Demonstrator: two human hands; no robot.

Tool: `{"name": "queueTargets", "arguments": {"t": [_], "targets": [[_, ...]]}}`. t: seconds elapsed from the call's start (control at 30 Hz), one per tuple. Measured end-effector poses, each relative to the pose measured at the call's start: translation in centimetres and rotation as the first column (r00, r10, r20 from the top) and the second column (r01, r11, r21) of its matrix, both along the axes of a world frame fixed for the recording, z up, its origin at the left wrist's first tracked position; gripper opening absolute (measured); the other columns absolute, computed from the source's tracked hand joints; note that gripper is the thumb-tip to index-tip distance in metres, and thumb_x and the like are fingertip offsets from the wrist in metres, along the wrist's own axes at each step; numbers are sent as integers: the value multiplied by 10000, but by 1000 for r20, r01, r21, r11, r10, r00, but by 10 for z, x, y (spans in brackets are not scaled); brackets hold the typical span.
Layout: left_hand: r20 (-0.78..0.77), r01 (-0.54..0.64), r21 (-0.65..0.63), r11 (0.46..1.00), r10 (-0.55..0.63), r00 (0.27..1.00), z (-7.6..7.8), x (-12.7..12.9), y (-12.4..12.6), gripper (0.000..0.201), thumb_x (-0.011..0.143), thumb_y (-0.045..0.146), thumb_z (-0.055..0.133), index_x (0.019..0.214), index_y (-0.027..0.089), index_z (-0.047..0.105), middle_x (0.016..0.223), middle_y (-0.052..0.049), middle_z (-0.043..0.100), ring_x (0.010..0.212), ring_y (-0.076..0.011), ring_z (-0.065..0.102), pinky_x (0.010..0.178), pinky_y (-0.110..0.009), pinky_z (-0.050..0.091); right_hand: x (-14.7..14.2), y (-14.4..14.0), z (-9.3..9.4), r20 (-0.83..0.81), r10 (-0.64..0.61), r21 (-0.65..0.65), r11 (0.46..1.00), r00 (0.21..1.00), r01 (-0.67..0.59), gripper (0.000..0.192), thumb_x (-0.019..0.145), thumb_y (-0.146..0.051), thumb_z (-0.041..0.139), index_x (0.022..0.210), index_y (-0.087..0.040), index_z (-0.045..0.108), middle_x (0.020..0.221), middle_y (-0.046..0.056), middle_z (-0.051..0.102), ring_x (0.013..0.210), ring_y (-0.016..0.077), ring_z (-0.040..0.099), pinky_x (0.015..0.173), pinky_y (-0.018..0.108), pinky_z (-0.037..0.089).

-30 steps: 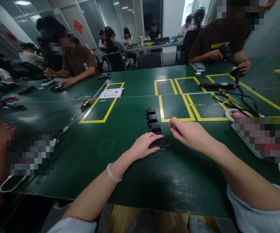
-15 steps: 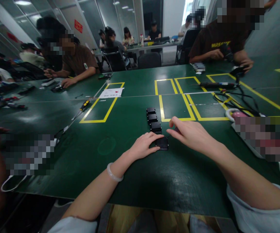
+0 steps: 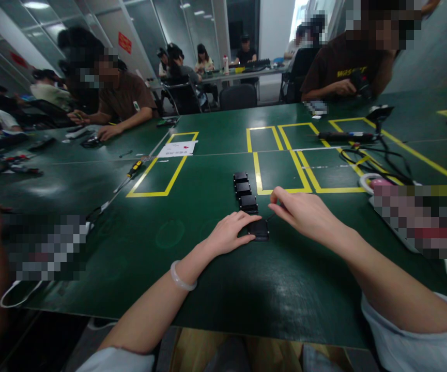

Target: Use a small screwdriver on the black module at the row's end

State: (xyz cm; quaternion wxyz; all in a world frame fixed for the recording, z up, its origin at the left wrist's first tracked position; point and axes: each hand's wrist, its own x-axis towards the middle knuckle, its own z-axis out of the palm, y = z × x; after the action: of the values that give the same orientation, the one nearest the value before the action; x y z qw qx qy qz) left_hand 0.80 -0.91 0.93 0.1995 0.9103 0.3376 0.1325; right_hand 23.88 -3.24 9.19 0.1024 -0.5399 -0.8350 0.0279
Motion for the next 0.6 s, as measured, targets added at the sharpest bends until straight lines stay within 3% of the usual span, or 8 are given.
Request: {"name": "queueTargets", "arguments": {"t": [0.23, 0.6], "targets": [[12, -1, 3, 1000, 1, 1000, -2, 0, 1, 494, 929, 367, 560, 1400, 327, 418, 1235, -51, 558, 1101, -233, 543, 955, -392, 456, 4, 1, -1, -53, 52, 8, 999, 997, -52, 156, 939, -283, 394, 1051, -203, 468, 798, 28, 668, 643, 174, 587, 537, 264, 281], [-4, -39, 10, 999, 39, 999, -2, 0, 0, 490, 910, 384, 594, 1357, 268, 431, 1189, -67, 569, 1064, -237, 555, 905, -380, 472, 3, 2, -2, -49, 29, 10, 1000, 998, -28, 187, 968, -362, 393, 994, -205, 492, 724, 15, 641, 613, 173, 567, 535, 264, 278]]}}
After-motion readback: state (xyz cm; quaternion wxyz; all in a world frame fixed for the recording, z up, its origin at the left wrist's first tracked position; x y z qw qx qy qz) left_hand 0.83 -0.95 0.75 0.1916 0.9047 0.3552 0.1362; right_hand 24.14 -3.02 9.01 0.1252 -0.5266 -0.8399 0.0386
